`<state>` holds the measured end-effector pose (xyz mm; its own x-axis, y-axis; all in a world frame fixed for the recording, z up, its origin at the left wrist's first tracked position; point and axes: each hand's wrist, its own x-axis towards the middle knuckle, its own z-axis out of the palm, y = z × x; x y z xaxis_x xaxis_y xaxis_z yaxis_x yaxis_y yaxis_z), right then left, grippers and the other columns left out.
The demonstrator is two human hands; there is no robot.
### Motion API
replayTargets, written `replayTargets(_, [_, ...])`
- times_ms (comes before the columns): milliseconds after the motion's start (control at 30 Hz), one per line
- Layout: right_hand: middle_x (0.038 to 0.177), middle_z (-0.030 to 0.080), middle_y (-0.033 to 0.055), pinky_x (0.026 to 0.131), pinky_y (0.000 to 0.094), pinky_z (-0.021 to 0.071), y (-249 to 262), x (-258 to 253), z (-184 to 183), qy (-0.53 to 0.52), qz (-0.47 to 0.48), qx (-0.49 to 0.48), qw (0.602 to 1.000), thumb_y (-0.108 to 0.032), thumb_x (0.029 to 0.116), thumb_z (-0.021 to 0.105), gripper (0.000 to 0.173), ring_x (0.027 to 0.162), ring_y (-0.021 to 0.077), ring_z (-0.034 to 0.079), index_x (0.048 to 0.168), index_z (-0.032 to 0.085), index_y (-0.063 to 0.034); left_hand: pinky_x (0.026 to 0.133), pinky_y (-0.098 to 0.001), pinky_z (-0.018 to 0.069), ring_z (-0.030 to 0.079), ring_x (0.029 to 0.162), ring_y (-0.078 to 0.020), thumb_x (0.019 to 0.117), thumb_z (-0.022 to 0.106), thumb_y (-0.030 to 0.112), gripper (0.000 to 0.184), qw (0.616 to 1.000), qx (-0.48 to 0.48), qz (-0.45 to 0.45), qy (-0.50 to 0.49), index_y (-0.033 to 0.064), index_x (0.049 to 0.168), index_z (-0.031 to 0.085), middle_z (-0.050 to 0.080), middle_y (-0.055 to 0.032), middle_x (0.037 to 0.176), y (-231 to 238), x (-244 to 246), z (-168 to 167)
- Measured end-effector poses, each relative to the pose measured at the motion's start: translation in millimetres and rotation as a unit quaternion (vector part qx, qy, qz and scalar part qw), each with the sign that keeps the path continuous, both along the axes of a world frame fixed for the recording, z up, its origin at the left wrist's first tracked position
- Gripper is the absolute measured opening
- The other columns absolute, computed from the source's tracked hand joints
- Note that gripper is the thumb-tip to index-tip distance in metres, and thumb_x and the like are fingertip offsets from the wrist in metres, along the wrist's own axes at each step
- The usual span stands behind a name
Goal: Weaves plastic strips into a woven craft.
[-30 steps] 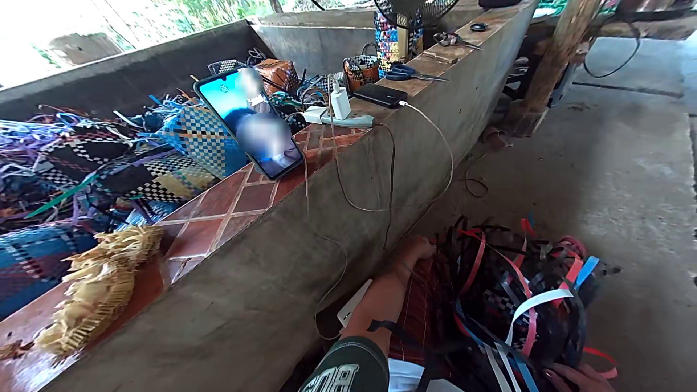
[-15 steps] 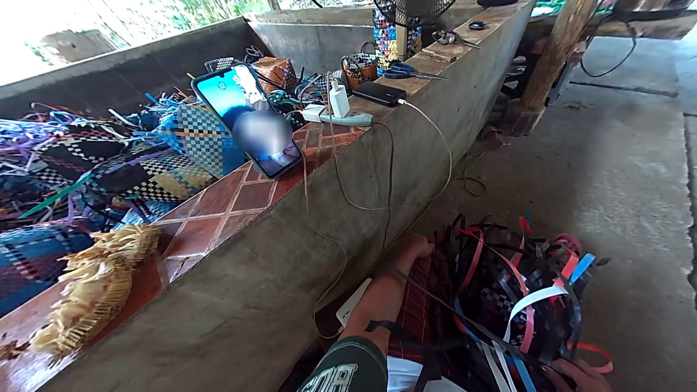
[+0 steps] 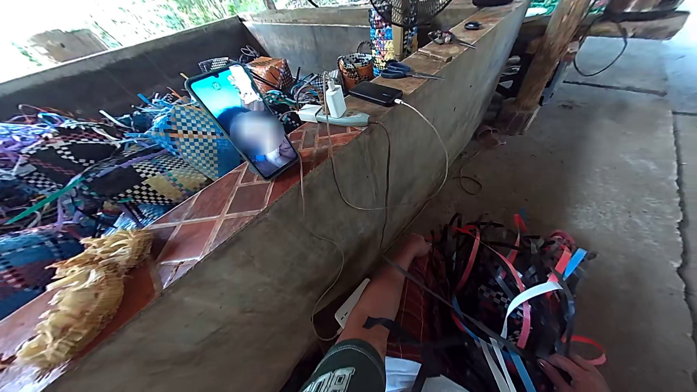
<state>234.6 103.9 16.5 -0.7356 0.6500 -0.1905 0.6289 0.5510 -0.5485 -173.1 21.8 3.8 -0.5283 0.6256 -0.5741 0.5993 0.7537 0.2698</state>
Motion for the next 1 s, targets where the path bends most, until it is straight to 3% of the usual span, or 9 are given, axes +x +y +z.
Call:
replayTargets(200, [0.105, 0.073, 0.0263, 0.097, 0.0677, 0.0477, -8.6, 0.7, -19.4, 0.085, -0.038, 0.079, 0.993, -0.01, 0.0895, 0.075, 0.013, 0.108, 0.0524, 0.064, 0.095, 0.078, 0.0008, 0.108, -0.0619, 0.0443, 0.057, 0.133, -0.0343, 0.1076, 0.045, 0.045, 0.047, 0.997, 0.066, 0.039, 0.018, 0.014, 0.133, 0.068, 0.062, -0.0149, 0.142, -12.6, 9.3, -2.5])
replayTargets(333, [0.114, 0.072, 0.022, 0.108, 0.0593, 0.0426, 4.6, -6.3, -6.4, 0.001, -0.028, 0.014, 1.0, -0.025, 0.0977, 0.068, 0.025, 0.121, 0.0457, 0.059, 0.105, 0.078, -0.0036, 0.115, -0.0573, 0.0398, 0.052, 0.139, -0.0336, 0.1095, 0.048, 0.037, 0.042, 0.973, 0.226, -0.003, -0.049, 0.0191, 0.145, 0.06, 0.058, -0.0144, 0.147, -11.7, 29.4, 15.8])
replayTargets(433, [0.117, 0.071, 0.0219, 0.115, 0.0583, 0.035, 26.8, -16.8, 3.5, -0.02, 0.016, -0.028, 0.999, -0.028, 0.1008, 0.064, 0.029, 0.124, 0.0434, 0.057, 0.11, 0.076, -0.003, 0.121, -0.0598, 0.0276, 0.032, 0.15, -0.0416, 0.1049, 0.051, 0.032, 0.041, 0.921, 0.343, -0.113, -0.145, 0.0169, 0.14, 0.065, 0.043, -0.0186, 0.159, -10.1, 78.3, 63.5])
replayTargets(500, [0.116, 0.071, 0.0228, 0.117, 0.0556, 0.031, 51.7, -25.0, 17.1, -0.018, 0.042, -0.028, 0.999, -0.025, 0.102, 0.062, 0.03, 0.121, 0.0407, 0.06, 0.11, 0.075, 0.0003, 0.123, -0.07, 0.0087, 0.008, 0.156, -0.0503, 0.1009, 0.048, 0.052, 0.048, 0.899, 0.358, -0.22, -0.119, 0.0285, 0.137, 0.069, 0.026, -0.0172, 0.169, -8.8, 120.5, 85.9])
replayTargets(567, [0.117, 0.07, 0.024, 0.119, 0.0567, 0.0283, 79.4, -31.5, 32.7, -0.029, 0.046, -0.025, 0.998, -0.024, 0.1027, 0.061, 0.031, 0.122, 0.0407, 0.06, 0.112, 0.074, 0.0024, 0.119, -0.0766, -0.0014, -0.002, 0.156, -0.0536, 0.1005, 0.038, 0.067, 0.055, 0.877, 0.35, -0.327, -0.039, 0.0394, 0.139, 0.065, 0.018, -0.0149, 0.172, -9.7, 159.5, 96.2])
replayTargets(733, [0.121, 0.069, 0.0247, 0.116, 0.0568, 0.0317, 126.6, -23.7, 65.0, -0.048, -0.003, -0.044, 0.998, -0.025, 0.104, 0.06, 0.033, 0.124, 0.0412, 0.058, 0.115, 0.072, 0.0035, 0.115, -0.0815, 0.0038, 0.016, 0.156, -0.0504, 0.0991, 0.044, 0.067, 0.05, 0.794, 0.368, -0.456, 0.158, 0.0372, 0.12, 0.077, 0.029, -0.0074, 0.17, -16.3, 206.9, 65.8])
replayTargets(867, [0.114, 0.07, 0.0254, 0.109, 0.0552, 0.0388, 131.0, 15.2, 70.8, -0.015, -0.032, -0.058, 0.998, -0.022, 0.1047, 0.059, 0.031, 0.114, 0.0382, 0.063, 0.112, 0.072, 0.0052, 0.115, -0.0804, 0.0, 0.012, 0.157, -0.0472, 0.0997, 0.048, 0.063, 0.047, 0.818, 0.354, -0.42, 0.17, 0.0306, 0.108, 0.081, 0.023, -0.0084, 0.172, -21.4, 196.9, 50.2])
replayTargets(933, [0.107, 0.069, 0.0263, 0.1, 0.0558, 0.0455, 121.6, 31.8, 62.9, 0.0, -0.051, -0.071, 0.996, -0.022, 0.1049, 0.059, 0.032, 0.105, 0.0383, 0.065, 0.109, 0.071, 0.0064, 0.117, -0.077, -0.0073, -0.001, 0.159, -0.0439, 0.0996, 0.05, 0.063, 0.045, 0.865, 0.267, -0.396, 0.152, 0.0333, 0.115, 0.08, 0.009, -0.0088, 0.175, -23.3, 188.5, 56.2])
replayTargets(1000, [0.111, 0.069, 0.0265, 0.101, 0.0551, 0.0458, 111.0, 41.8, 60.7, -0.003, -0.083, -0.082, 0.993, -0.024, 0.1057, 0.058, 0.033, 0.109, 0.0382, 0.064, 0.112, 0.07, 0.0064, 0.116, -0.075, -0.014, -0.016, 0.158, -0.0424, 0.0997, 0.054, 0.06, 0.041, 0.901, 0.145, -0.389, 0.123, 0.0376, 0.128, 0.073, -0.008, -0.0095, 0.175, -18.7, 178.9, 66.2])
